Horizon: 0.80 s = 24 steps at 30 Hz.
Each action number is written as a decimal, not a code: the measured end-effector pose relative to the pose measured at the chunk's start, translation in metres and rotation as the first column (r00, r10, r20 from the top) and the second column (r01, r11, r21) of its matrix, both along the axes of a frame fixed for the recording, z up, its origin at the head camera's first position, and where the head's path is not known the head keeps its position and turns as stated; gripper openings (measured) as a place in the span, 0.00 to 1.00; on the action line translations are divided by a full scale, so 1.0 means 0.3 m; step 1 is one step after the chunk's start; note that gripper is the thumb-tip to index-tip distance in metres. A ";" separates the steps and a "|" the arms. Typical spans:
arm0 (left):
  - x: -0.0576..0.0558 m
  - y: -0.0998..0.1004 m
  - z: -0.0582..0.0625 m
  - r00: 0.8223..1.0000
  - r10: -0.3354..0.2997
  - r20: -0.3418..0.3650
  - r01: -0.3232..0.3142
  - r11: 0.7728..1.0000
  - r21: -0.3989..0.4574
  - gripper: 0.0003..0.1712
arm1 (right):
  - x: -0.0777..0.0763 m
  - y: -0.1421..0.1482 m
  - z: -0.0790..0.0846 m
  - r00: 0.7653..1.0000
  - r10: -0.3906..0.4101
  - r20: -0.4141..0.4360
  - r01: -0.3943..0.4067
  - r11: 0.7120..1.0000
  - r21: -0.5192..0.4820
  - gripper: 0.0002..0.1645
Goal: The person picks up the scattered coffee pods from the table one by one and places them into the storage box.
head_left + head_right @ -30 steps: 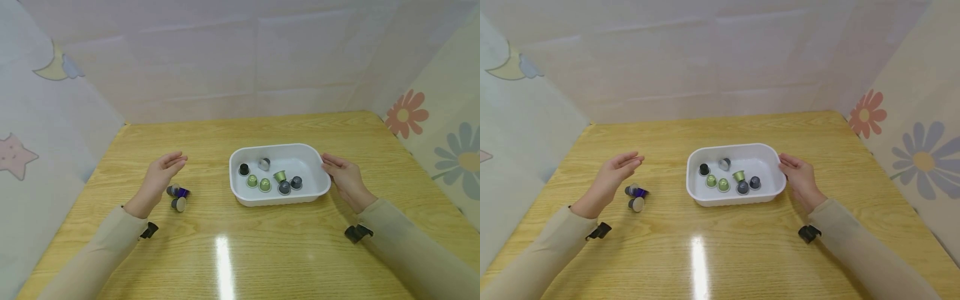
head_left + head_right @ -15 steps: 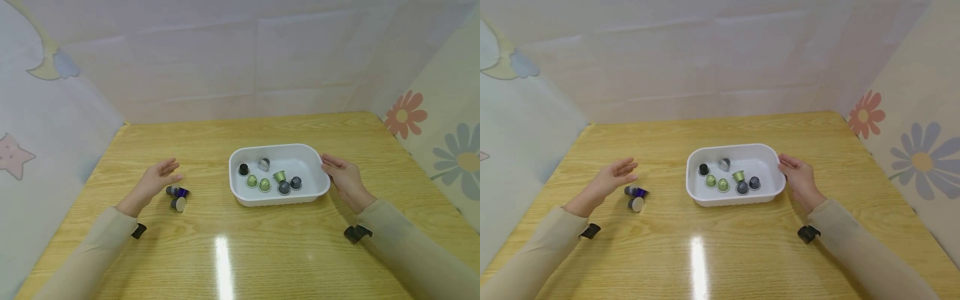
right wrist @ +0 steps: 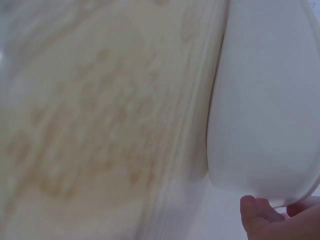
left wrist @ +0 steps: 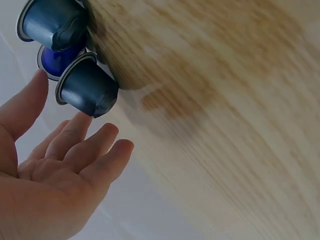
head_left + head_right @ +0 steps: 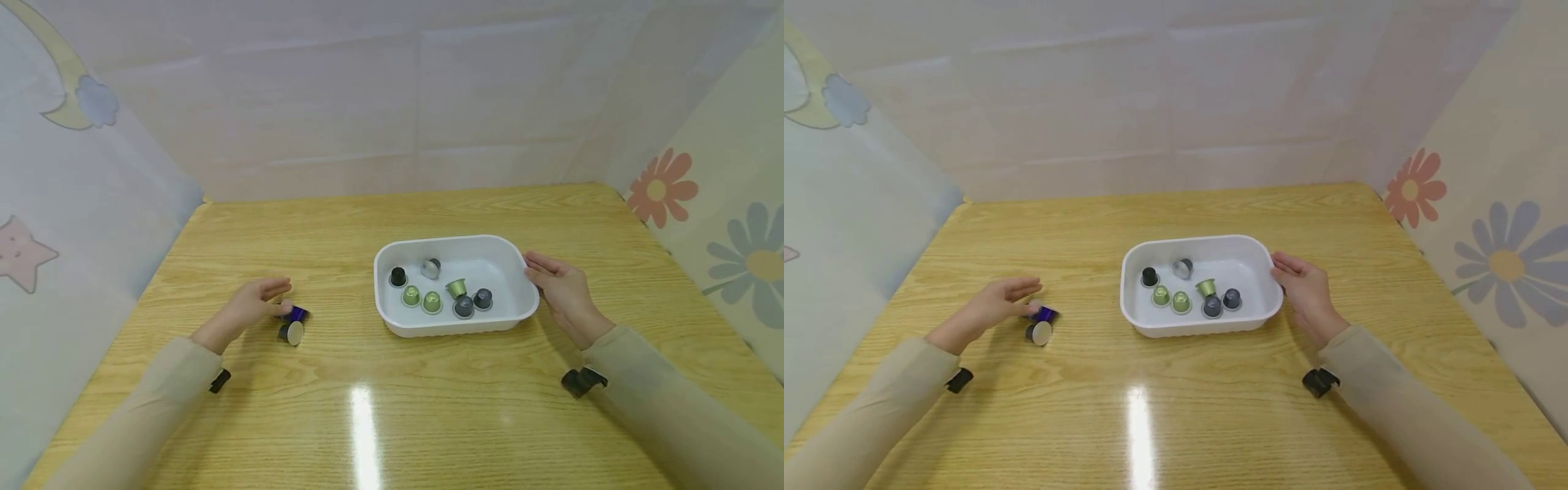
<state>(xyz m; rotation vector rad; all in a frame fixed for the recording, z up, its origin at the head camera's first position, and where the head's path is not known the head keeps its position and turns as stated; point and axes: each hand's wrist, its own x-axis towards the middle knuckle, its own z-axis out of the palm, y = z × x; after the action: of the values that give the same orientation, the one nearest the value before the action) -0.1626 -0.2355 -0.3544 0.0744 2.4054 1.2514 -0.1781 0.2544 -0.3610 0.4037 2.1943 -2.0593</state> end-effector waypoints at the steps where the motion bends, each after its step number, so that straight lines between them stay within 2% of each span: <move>1: 0.000 0.002 -0.001 1.000 0.005 0.000 -0.005 1.000 -0.013 0.38 | -0.001 0.000 0.000 1.000 -0.001 0.000 0.001 1.000 0.002 0.32; 10: -0.006 0.006 -0.025 0.997 0.013 -0.074 -0.021 0.994 -0.107 0.30 | -0.006 0.001 0.003 1.000 0.011 0.010 -0.012 0.999 0.031 0.32; 16: -0.009 0.005 -0.026 0.993 0.065 -0.100 -0.079 0.986 -0.150 0.29 | -0.004 0.004 -0.005 1.000 0.010 -0.010 -0.010 1.000 0.026 0.32; 20: -0.012 0.010 -0.008 0.987 0.122 -0.102 -0.133 0.985 -0.109 0.30 | 0.000 0.005 -0.006 1.000 0.013 -0.024 -0.013 1.000 0.013 0.32; 24: -0.008 0.024 0.015 0.977 0.185 -0.104 -0.188 0.982 -0.018 0.30 | 0.001 0.004 -0.004 1.000 0.013 -0.019 -0.013 1.000 0.009 0.32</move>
<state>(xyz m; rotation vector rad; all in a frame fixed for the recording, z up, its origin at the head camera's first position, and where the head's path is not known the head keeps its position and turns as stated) -0.1651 -0.2283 -0.3500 -0.1008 2.5664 1.3248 -0.1780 0.2557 -0.3623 0.3714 2.2113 -2.0565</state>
